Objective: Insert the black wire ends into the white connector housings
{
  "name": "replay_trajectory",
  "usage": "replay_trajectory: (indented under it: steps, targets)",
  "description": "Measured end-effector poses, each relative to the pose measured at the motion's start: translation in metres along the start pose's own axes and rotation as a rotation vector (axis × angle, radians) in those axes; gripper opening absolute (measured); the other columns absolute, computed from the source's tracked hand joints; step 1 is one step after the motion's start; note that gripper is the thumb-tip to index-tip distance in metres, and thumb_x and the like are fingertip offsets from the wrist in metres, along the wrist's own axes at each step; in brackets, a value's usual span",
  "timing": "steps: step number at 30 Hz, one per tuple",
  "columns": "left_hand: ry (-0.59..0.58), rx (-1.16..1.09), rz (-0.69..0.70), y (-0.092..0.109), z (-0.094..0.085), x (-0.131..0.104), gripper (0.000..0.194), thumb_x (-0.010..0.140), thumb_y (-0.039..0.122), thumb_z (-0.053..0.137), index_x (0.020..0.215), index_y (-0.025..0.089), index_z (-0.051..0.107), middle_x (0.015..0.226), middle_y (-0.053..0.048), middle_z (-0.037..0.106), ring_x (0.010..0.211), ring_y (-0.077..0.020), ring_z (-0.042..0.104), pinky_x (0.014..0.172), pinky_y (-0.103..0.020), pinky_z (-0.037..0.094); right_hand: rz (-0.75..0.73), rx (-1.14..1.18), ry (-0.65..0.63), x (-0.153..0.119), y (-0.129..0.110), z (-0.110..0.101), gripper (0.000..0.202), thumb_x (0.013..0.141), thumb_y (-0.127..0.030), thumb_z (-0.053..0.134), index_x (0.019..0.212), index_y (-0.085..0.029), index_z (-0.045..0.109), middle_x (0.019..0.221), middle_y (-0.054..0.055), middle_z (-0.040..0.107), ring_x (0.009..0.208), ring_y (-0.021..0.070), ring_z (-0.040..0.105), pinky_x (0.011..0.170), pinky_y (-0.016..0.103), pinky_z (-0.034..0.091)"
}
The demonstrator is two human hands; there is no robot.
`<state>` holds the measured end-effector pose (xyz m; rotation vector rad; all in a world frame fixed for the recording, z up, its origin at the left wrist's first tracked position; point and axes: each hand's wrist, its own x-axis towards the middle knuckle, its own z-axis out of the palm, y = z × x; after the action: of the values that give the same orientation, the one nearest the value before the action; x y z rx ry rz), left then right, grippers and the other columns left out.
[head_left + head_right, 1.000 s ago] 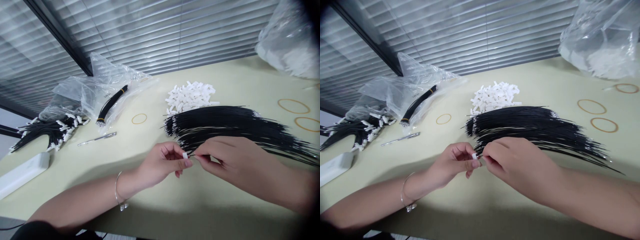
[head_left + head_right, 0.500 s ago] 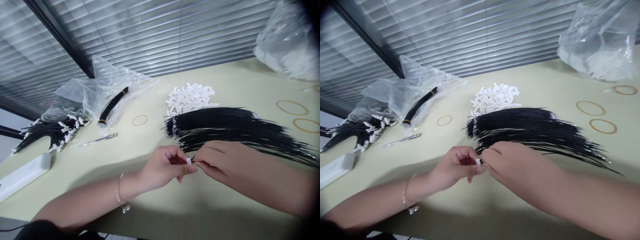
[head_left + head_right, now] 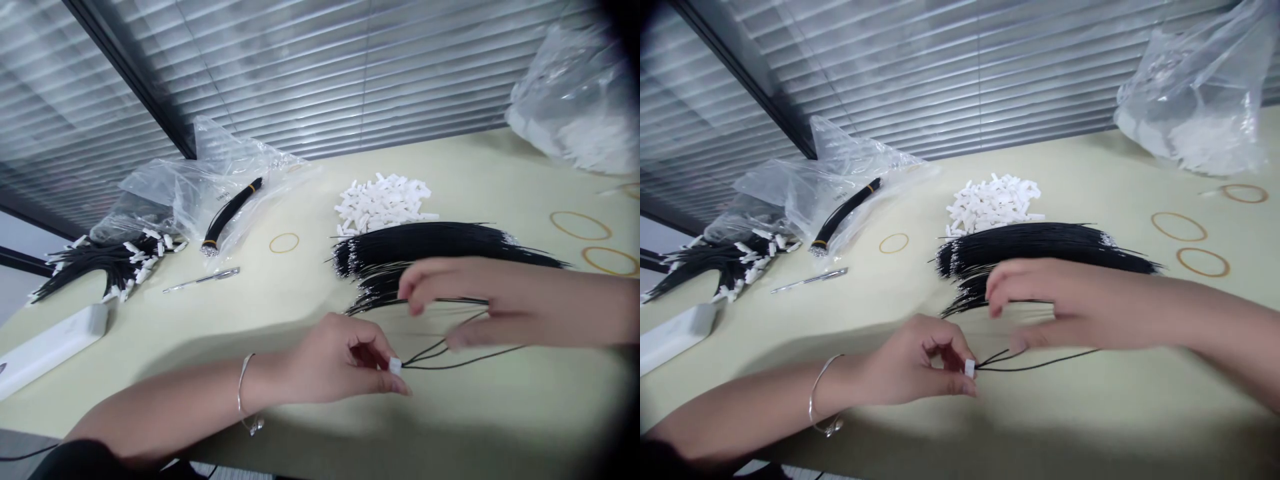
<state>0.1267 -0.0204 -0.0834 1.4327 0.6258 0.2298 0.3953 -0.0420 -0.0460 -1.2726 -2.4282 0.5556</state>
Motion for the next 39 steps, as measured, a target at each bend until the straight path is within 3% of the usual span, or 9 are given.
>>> replay_trajectory:
  steps: [2, 5, 12, 22, 30, 39]
  targets:
    - [0.004, -0.041, -0.018, 0.001, 0.001, 0.001, 0.026, 0.069, 0.028, 0.085, 0.077, 0.013, 0.066, 0.075, -0.004, 0.069, 0.065, -0.0103, 0.061, 0.063, -0.024, 0.047, -0.033, 0.062, 0.020, 0.018, 0.007, 0.000, 0.030, 0.097, -0.051, 0.052, 0.103, -0.028, 0.071, 0.109, 0.005, 0.069, 0.095, 0.0188, 0.067, 0.077, 0.029, 0.055]
    - [0.003, -0.108, -0.040, 0.003, 0.001, 0.001, 0.027, 0.068, 0.025, 0.086, 0.076, 0.013, 0.064, 0.074, -0.002, 0.068, 0.065, -0.0092, 0.061, 0.064, -0.023, 0.047, 0.007, -0.071, 0.129, 0.043, 0.021, 0.006, 0.025, 0.097, -0.042, 0.050, 0.099, -0.024, 0.068, 0.101, 0.004, 0.070, 0.088, 0.0193, 0.065, 0.077, 0.033, 0.051]
    - [0.012, -0.159, -0.074, 0.004, -0.001, 0.003, 0.035, 0.060, 0.027, 0.092, 0.074, 0.013, 0.064, 0.072, 0.000, 0.067, 0.066, -0.0091, 0.060, 0.065, -0.024, 0.047, 0.081, -0.224, 0.039, 0.080, 0.038, 0.015, 0.025, 0.092, -0.033, 0.045, 0.085, -0.021, 0.066, 0.088, 0.004, 0.071, 0.079, 0.0198, 0.063, 0.070, 0.033, 0.047]
    - [0.001, -0.149, -0.072, 0.003, 0.000, 0.003, 0.030, 0.066, 0.027, 0.088, 0.077, 0.014, 0.064, 0.075, 0.000, 0.067, 0.066, -0.0076, 0.059, 0.064, -0.023, 0.045, -0.012, -0.224, -0.015, 0.086, 0.034, 0.020, 0.023, 0.089, -0.028, 0.045, 0.080, -0.022, 0.066, 0.087, 0.005, 0.069, 0.080, 0.0192, 0.063, 0.070, 0.032, 0.046]
    - [0.025, -0.144, -0.107, 0.007, -0.001, 0.004, 0.039, 0.058, 0.033, 0.092, 0.075, 0.014, 0.063, 0.073, 0.001, 0.066, 0.065, -0.0083, 0.057, 0.063, -0.024, 0.043, 0.007, -0.233, 0.014, 0.091, 0.033, 0.024, 0.028, 0.095, -0.031, 0.044, 0.085, -0.022, 0.067, 0.087, 0.005, 0.071, 0.080, 0.0202, 0.064, 0.071, 0.033, 0.047]
    - [0.012, -0.119, -0.064, 0.003, -0.001, 0.005, 0.029, 0.069, 0.028, 0.085, 0.077, 0.014, 0.061, 0.073, 0.001, 0.064, 0.064, -0.0074, 0.055, 0.062, -0.024, 0.042, -0.024, -0.274, -0.003, 0.099, 0.036, 0.026, 0.020, 0.091, -0.027, 0.053, 0.088, -0.020, 0.072, 0.094, 0.006, 0.071, 0.088, 0.0221, 0.065, 0.073, 0.034, 0.048]
